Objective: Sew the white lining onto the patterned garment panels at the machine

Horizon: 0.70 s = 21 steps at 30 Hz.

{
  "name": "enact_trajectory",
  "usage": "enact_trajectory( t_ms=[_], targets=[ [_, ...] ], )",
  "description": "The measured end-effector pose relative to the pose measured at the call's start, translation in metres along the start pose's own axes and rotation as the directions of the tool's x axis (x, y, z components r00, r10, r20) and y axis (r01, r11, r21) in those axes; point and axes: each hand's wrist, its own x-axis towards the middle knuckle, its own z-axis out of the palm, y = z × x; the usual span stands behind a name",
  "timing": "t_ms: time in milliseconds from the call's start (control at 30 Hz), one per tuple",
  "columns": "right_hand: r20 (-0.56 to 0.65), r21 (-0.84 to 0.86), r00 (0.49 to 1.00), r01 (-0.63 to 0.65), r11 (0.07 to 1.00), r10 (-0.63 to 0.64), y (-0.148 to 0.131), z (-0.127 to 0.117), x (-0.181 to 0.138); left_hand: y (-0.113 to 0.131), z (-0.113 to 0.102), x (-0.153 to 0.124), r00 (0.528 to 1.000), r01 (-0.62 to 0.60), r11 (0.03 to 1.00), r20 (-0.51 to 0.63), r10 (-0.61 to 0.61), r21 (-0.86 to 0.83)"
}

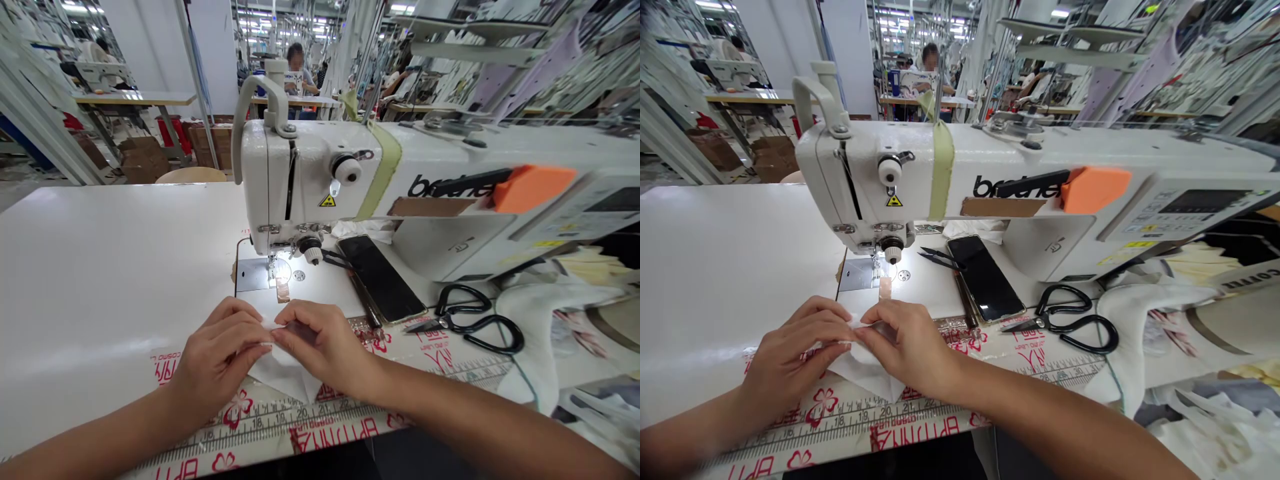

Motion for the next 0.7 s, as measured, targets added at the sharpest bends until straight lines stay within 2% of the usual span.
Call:
enact_trajectory(
  t_ms=[100, 200, 400, 600, 700],
  targets=[
    [0.014, -0.011, 0.997, 0.073, 0.997, -0.073, 0.0, 0.0, -0.002, -0.001, 0.0, -0.002, 0.997, 0.082, 0.996, -0.003, -0.082, 0.017],
    [0.017, -0.023, 0.991, 0.136, 0.99, -0.136, -0.001, 0.0, -0.003, -0.001, -0.001, -0.003, 0.994, 0.106, 0.994, 0.003, -0.107, 0.031],
    [0.053, -0.045, 0.988, 0.145, 0.988, -0.142, -0.003, -0.001, -0.004, -0.001, -0.003, -0.002, 0.988, 0.155, 0.985, -0.014, -0.155, 0.078],
    [0.15, -0.052, 0.97, 0.199, 0.979, -0.19, -0.012, -0.006, -0.006, 0.002, 0.0, 0.0, 0.973, 0.229, 0.973, -0.036, -0.229, -0.016],
    [0.127, -0.122, 0.97, 0.221, 0.968, -0.205, -0.021, -0.013, -0.007, 0.005, -0.007, 0.001, 0.97, 0.244, 0.964, 0.002, -0.245, -0.108]
  ],
)
